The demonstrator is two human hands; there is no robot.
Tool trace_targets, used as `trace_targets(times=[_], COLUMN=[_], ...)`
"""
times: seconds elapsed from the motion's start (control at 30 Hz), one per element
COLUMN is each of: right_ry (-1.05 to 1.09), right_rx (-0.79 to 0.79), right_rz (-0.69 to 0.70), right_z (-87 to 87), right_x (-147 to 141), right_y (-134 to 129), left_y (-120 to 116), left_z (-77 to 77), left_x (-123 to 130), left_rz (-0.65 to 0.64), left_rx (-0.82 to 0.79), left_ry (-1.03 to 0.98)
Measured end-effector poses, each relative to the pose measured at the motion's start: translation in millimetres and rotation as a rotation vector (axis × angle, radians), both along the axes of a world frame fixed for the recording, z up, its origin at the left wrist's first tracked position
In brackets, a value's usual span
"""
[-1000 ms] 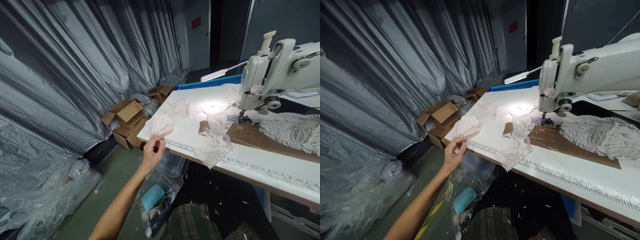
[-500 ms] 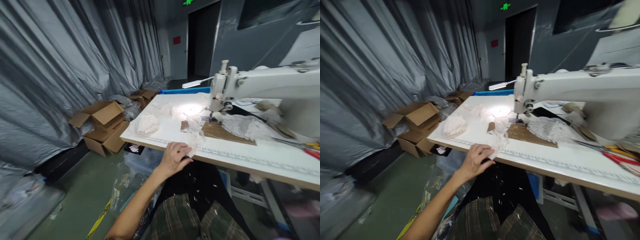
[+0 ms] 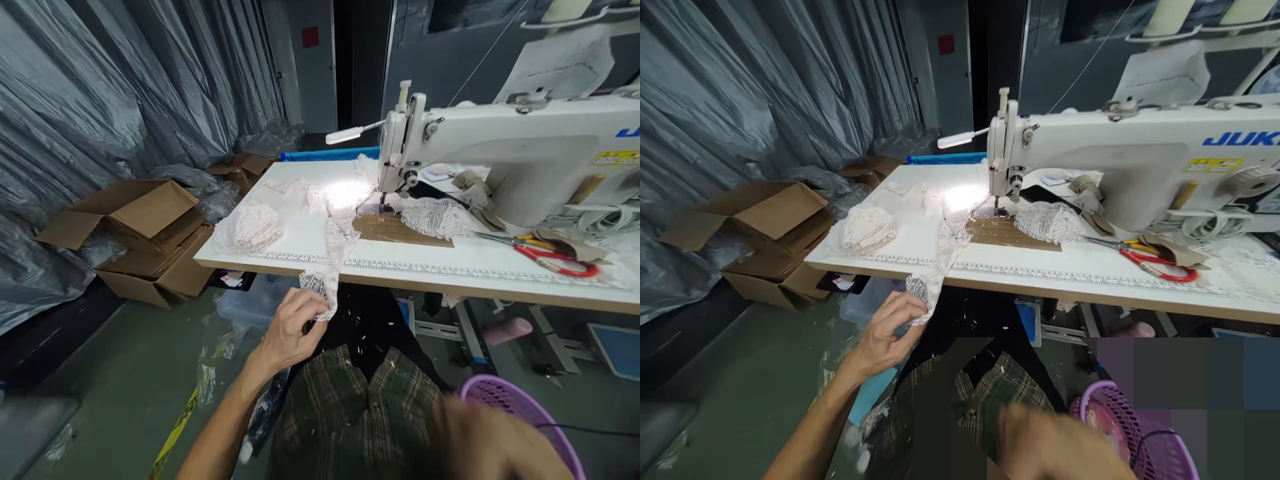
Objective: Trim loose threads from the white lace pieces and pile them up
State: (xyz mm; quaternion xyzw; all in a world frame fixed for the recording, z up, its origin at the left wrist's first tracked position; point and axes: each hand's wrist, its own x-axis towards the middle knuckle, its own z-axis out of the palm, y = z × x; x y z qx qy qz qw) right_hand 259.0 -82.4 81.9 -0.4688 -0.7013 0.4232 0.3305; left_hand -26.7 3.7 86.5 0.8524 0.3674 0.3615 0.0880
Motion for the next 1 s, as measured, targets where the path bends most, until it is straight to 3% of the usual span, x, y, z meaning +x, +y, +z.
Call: trace_targets(times=[0.1,0.27,0.47,0.53,0.6,0.7,0.8,0.9,1.0], right_ry=[0.046,0.259,0.389,0.378,0.368,0.358,0.340,0.301,0.239], right_rx=[-0.122,-0.309,-0.354,-0.359,-0.352,-0.324,-0.297,-0.264,-0.207], right_rz=[0.098,0.033,-0.188,-0.205,-0.195,-0.160,-0.119,-0.093,-0.067], right_z=[-17.4,-57.5,-69.5,-70.5,-72.3,-74.8,-75.9,-76.1,-76.1], right_x=[-29,-72,-81,-78,-74,-70,-67,-64,-57], right_y=[34,61,66,69,70,69,68,69,72], left_y=[-33,-57,-46,-36,-22,5,24,29,23], left_z=[-5.2,-34.3,-56.6,-58.8,-61.1,-66.3,-74.3,-81.9,-83.8], left_x=[-2,10,26,26,24,21,25,32,36], left_rz=[-0.080,-0.116,-0.173,-0.195,-0.136,-0.030,-0.176,-0.305,-0.225], left_rx=[-0.121,-0.150,-0.090,-0.109,-0.166,-0.355,-0.601,-0.870,-1.026], left_ry=[-0.043,0.004,0.193,0.125,-0.026,-0.225,-0.320,-0.422,-0.524])
